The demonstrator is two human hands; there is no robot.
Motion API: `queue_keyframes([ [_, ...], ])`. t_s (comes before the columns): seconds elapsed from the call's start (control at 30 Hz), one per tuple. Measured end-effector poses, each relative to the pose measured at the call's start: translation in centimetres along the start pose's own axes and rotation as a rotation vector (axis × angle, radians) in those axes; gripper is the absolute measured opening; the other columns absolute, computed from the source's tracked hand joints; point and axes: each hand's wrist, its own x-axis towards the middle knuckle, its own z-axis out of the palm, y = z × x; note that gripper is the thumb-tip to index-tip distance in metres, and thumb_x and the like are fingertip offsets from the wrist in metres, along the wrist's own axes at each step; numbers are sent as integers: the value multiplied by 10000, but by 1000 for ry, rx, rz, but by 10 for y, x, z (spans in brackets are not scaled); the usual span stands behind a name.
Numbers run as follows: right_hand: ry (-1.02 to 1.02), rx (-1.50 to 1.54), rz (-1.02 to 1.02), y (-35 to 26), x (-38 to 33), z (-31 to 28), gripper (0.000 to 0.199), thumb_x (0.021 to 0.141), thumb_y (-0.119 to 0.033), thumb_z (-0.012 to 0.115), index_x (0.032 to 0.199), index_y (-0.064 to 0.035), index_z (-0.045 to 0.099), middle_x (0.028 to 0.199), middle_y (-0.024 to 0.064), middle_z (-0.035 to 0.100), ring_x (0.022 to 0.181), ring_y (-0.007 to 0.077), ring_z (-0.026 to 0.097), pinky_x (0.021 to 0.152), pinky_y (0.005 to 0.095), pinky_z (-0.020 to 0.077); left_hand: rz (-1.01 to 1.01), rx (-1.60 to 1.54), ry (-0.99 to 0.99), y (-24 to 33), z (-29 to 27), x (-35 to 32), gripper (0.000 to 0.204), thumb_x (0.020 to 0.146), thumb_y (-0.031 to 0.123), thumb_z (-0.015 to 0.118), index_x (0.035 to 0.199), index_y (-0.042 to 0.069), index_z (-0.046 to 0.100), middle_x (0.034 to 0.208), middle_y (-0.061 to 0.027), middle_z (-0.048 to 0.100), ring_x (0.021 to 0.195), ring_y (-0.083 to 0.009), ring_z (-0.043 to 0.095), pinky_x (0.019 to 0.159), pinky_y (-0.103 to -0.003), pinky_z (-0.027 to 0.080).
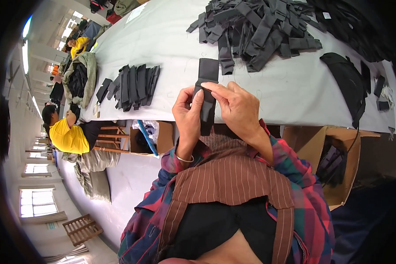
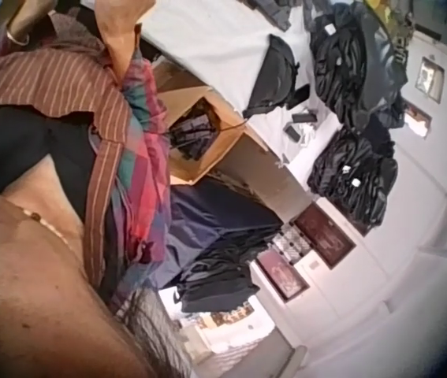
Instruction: Trim loose threads and excess material from black fabric components using a pair of snips.
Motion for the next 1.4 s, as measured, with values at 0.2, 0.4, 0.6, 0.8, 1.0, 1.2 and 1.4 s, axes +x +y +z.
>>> queue_keyframes([
  [0.2,109,198,46,-1,-6,14,258,868,-97,592,1086,-200,684,675,57,535,587,219,552,528,325,432,31,-97,42,3,7,-7,80,896,63,624,918,0,580,863,23,505,758,-43,474,670,-197,425],
  [0.4,68,612,68,1,-2,26,234,928,-82,536,1131,-83,651,805,12,640,699,112,572,628,245,439,-18,-200,48,7,-2,-9,85,897,83,632,905,14,584,822,36,538,732,-31,453,656,-183,395],
  [0.6,-99,897,233,0,9,-3,293,937,-92,541,1222,-65,601,740,-59,534,670,57,450,611,213,391,-24,-160,111,4,-21,-9,102,896,102,640,896,14,590,799,38,566,713,-30,465,650,-188,400],
  [0.8,-16,251,-270,9,20,5,337,792,-63,656,1119,-142,656,723,60,577,595,207,519,545,303,405,-85,-172,80,8,-32,-7,120,888,109,645,935,2,617,833,18,610,743,-36,505,673,-190,420],
  [1.0,-137,119,-383,15,28,-2,252,753,-33,662,996,-95,683,704,69,571,622,252,514,574,331,393,-180,-116,-84,19,-34,-6,127,882,97,638,960,-3,633,830,14,618,738,-37,517,668,-192,430],
  [1.2,-109,100,-371,22,22,-9,254,729,-32,678,974,-102,686,696,53,571,617,245,511,575,333,390,-191,-97,-179,15,-23,-7,112,878,86,639,953,4,637,821,21,614,725,-34,512,648,-190,427],
  [1.4,-59,24,-347,27,16,-18,160,758,-107,679,914,-139,694,692,12,590,605,227,527,550,319,400,-214,-125,-232,16,-12,-5,110,882,89,635,953,5,633,819,23,608,718,-30,512,634,-184,425],
])
